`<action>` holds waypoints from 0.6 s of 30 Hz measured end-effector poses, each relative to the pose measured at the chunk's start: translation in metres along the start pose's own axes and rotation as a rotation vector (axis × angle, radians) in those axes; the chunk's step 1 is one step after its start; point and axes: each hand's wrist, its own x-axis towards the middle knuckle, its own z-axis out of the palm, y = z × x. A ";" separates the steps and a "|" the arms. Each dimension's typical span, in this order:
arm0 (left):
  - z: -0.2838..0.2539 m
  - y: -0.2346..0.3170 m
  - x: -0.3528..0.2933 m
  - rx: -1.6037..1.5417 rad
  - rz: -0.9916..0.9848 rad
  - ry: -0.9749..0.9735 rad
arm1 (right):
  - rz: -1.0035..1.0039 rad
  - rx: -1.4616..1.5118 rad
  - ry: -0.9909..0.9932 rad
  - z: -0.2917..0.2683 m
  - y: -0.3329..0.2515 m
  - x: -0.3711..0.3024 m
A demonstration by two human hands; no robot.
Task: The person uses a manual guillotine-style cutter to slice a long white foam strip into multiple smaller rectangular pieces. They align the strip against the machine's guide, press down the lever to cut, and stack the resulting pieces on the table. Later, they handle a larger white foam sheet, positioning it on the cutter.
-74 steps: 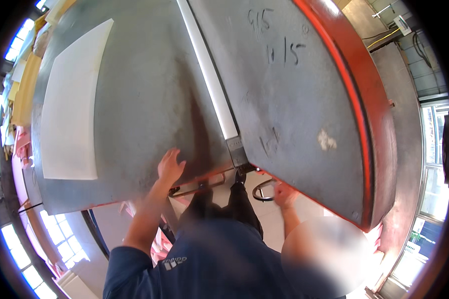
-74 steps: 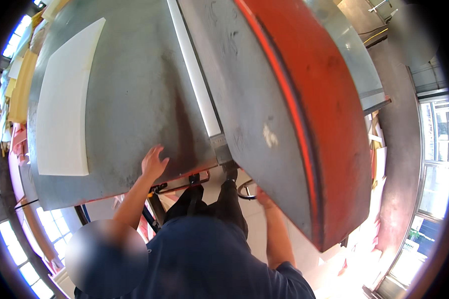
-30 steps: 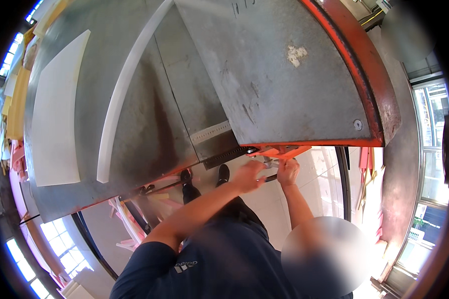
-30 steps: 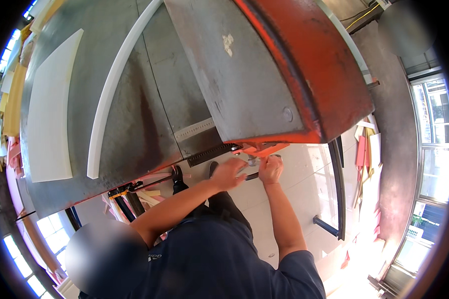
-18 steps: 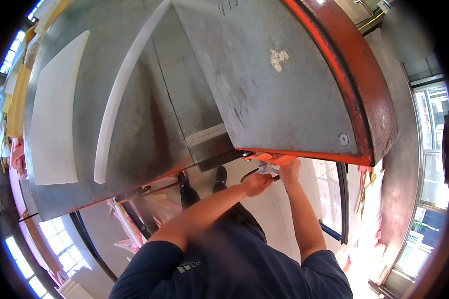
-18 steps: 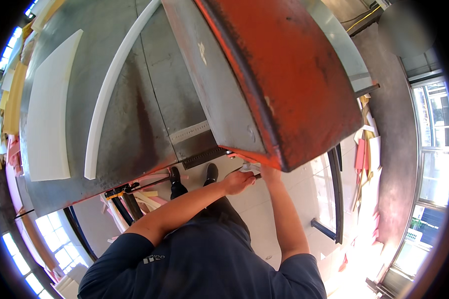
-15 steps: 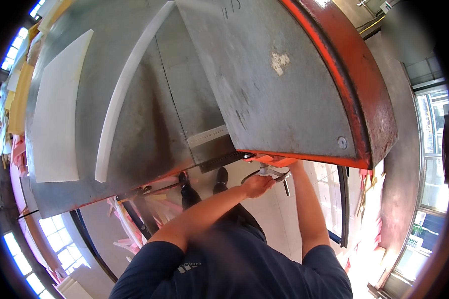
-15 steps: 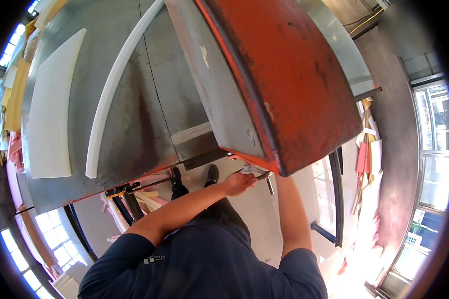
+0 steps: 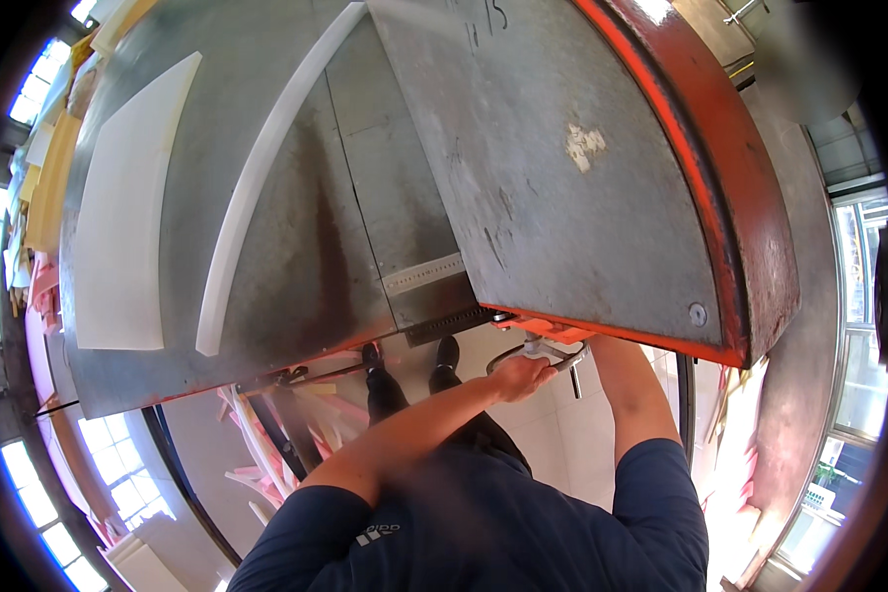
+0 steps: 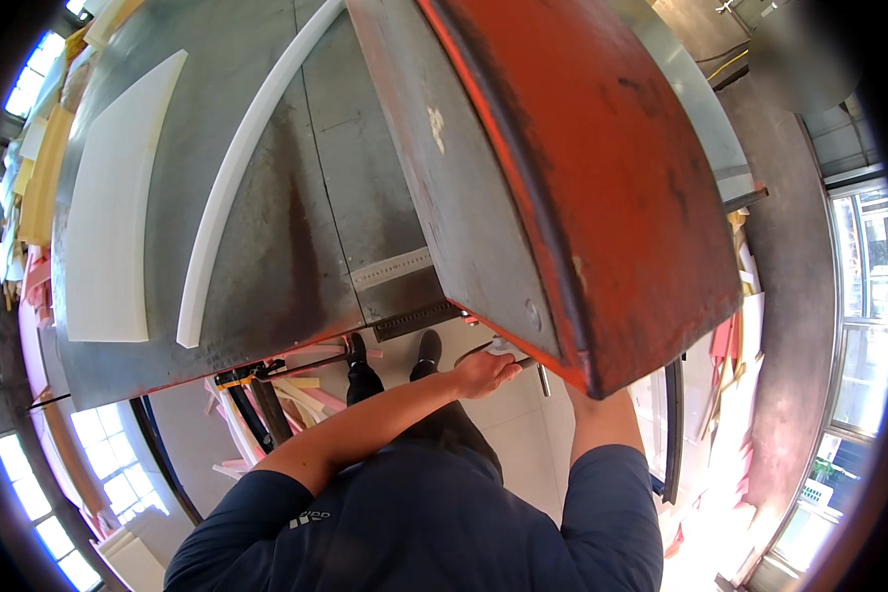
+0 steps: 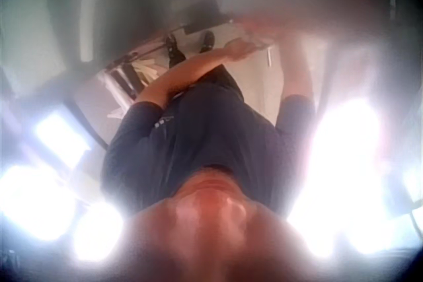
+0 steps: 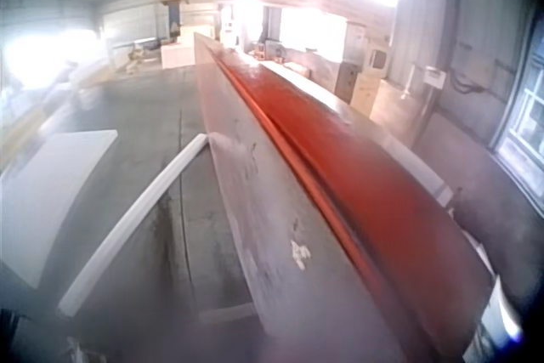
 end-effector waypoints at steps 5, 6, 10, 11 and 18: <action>0.014 -0.016 0.004 -0.058 0.048 0.069 | 0.005 0.004 -0.013 0.015 0.006 0.002; 0.017 -0.021 0.002 -0.094 0.054 0.078 | 0.002 -0.002 -0.028 0.023 0.006 0.002; 0.039 -0.047 0.010 -0.583 0.165 0.083 | -0.004 0.014 -0.046 0.030 0.004 0.011; 0.008 -0.025 -0.003 0.020 -0.015 0.032 | 0.023 0.037 -0.029 0.025 0.014 0.014; -0.111 -0.132 -0.134 0.131 -0.425 0.840 | 0.054 0.095 0.020 0.028 0.027 -0.010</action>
